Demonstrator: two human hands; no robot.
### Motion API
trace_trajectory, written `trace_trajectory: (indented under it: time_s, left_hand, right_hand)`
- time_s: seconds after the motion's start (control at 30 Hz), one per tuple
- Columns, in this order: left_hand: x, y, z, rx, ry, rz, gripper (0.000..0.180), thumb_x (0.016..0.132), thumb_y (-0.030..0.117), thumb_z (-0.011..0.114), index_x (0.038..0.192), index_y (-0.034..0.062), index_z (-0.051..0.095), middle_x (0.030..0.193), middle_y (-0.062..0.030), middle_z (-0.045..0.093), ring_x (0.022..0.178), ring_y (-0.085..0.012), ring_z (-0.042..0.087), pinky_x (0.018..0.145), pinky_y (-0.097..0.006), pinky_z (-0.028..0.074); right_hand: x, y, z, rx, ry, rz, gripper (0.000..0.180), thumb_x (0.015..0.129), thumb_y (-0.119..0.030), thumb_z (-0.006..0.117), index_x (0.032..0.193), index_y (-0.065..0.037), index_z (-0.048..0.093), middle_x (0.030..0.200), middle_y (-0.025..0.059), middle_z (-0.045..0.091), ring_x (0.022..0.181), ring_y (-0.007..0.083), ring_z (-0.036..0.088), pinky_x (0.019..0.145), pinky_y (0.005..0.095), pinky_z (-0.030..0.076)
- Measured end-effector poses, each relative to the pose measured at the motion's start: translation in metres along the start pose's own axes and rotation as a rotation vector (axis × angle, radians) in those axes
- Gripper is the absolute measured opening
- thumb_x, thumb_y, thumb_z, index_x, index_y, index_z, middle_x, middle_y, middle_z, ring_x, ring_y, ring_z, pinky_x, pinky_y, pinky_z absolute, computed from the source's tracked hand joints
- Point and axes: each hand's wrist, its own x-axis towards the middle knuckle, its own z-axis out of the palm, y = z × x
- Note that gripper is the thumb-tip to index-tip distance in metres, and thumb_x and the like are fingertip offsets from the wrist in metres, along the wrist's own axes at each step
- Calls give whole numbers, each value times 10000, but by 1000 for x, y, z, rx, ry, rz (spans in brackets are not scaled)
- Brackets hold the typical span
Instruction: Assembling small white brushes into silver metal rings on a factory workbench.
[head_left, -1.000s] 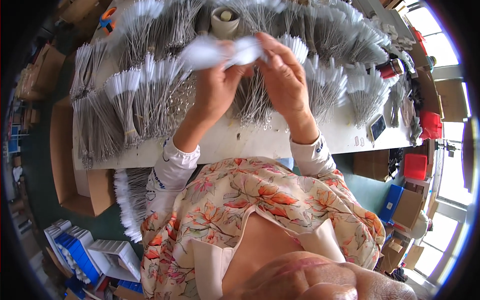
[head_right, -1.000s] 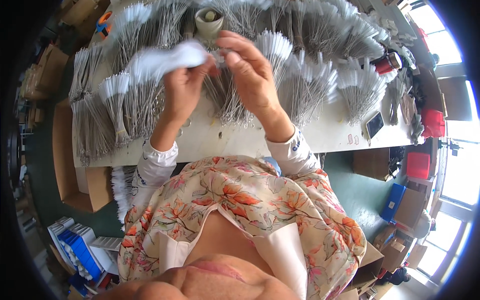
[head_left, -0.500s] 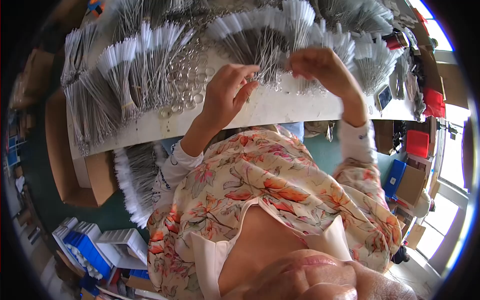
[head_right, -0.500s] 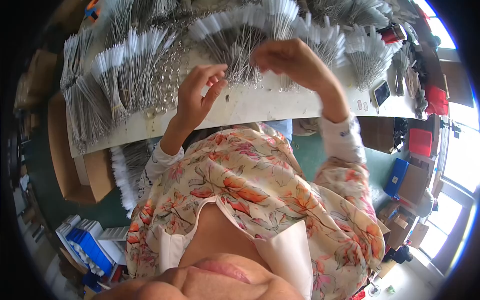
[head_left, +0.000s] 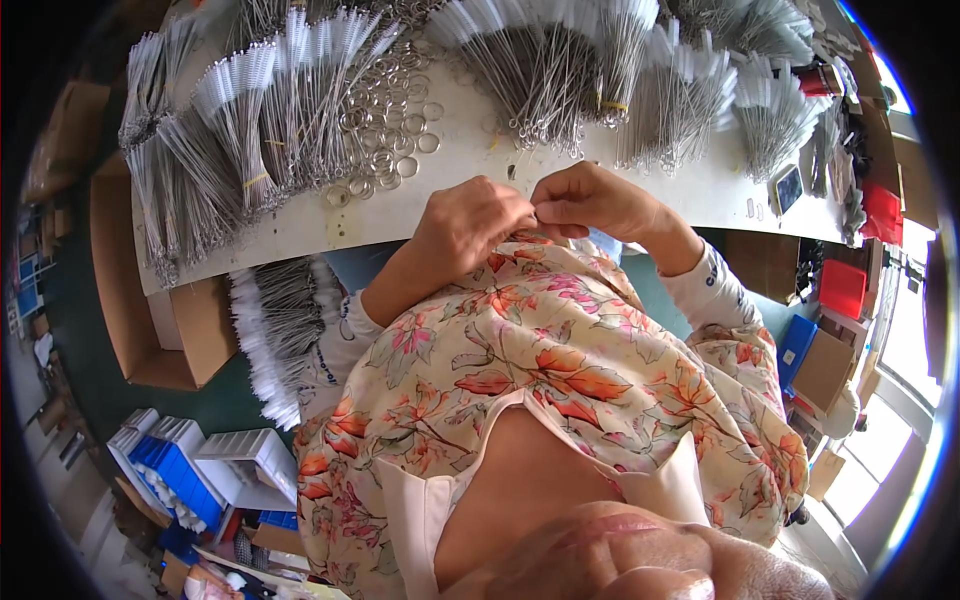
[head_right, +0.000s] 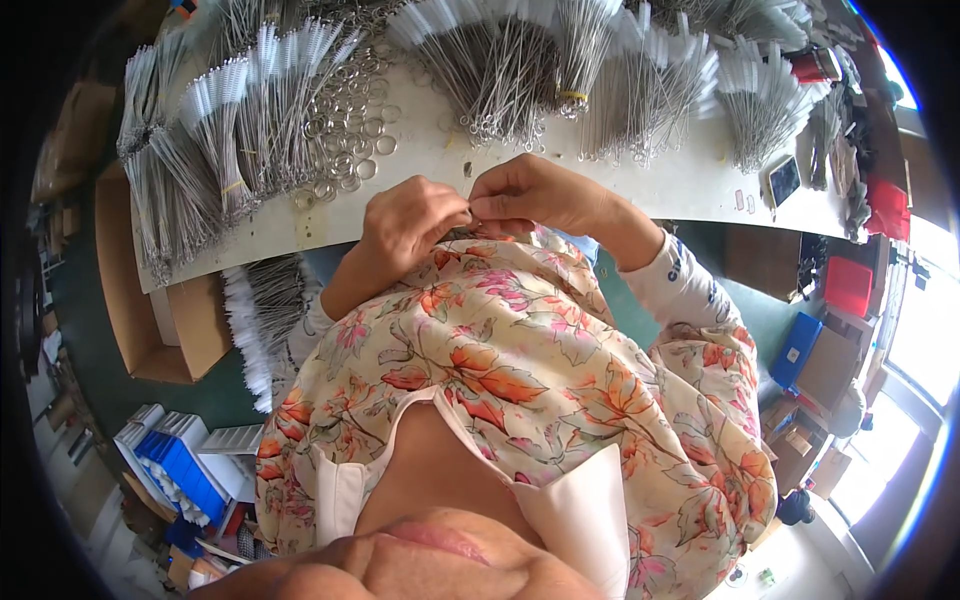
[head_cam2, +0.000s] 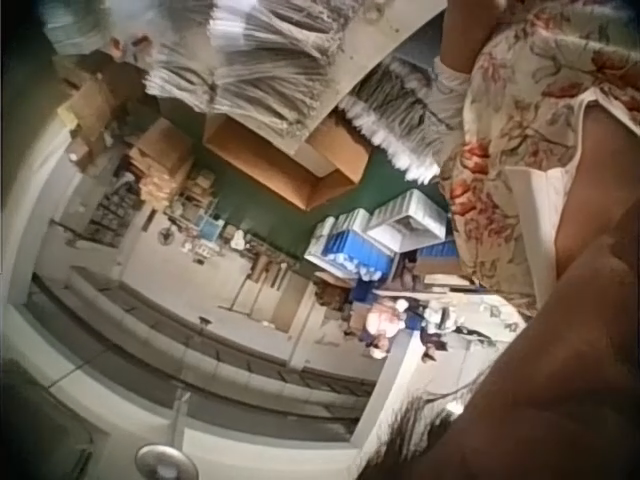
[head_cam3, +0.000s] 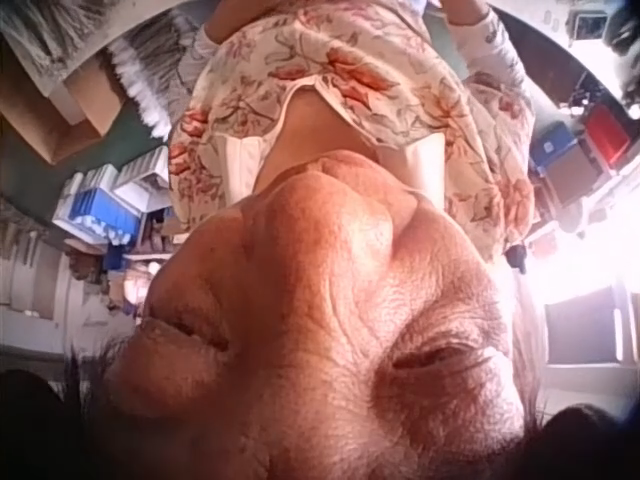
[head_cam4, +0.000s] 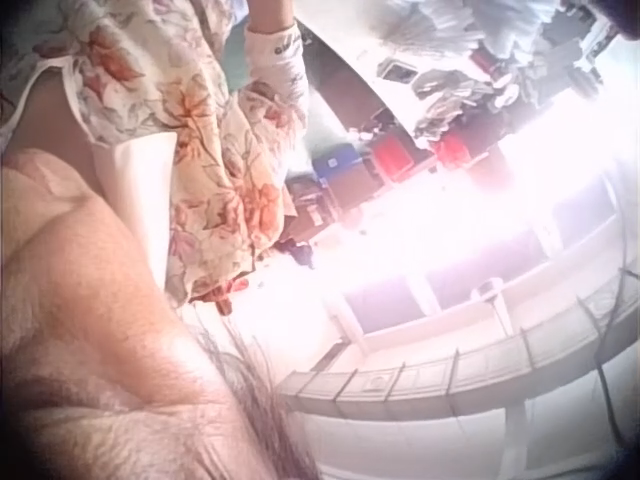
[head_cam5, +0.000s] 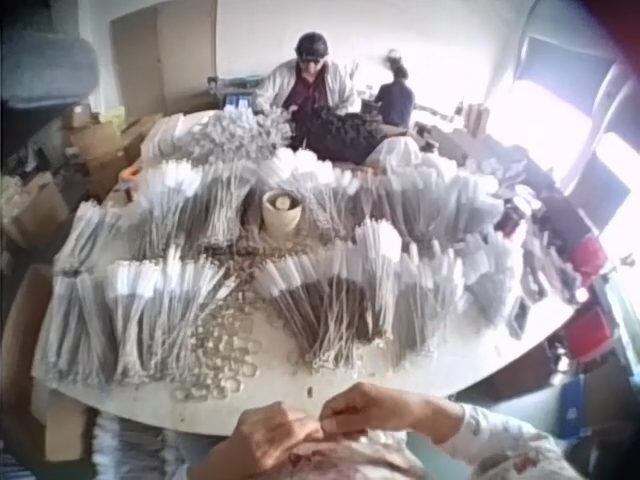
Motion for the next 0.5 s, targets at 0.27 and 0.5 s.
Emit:
trace_trajectory:
  time_s: [0.27, 0.5]
  left_hand:
    - [33, -81, -45, 797, -246, -251, 157, 709, 215, 687, 821, 122, 628, 775, -26, 580, 788, -217, 504, 740, -359, 373]
    - [43, -61, -52, 77, -80, -591, 177, 802, 256, 640, 837, 91, 587, 789, -2, 567, 782, -132, 485, 747, -311, 386]
  right_hand:
    - [-18, 27, -27, -1633, 624, -54, 123, 830, -134, 559, 857, -44, 639, 771, 56, 645, 645, 198, 620, 550, 333, 477]
    - [-1, -1, -11, -412, 675, -424, 144, 832, -134, 607, 902, -12, 636, 629, 27, 580, 551, 95, 542, 498, 248, 432]
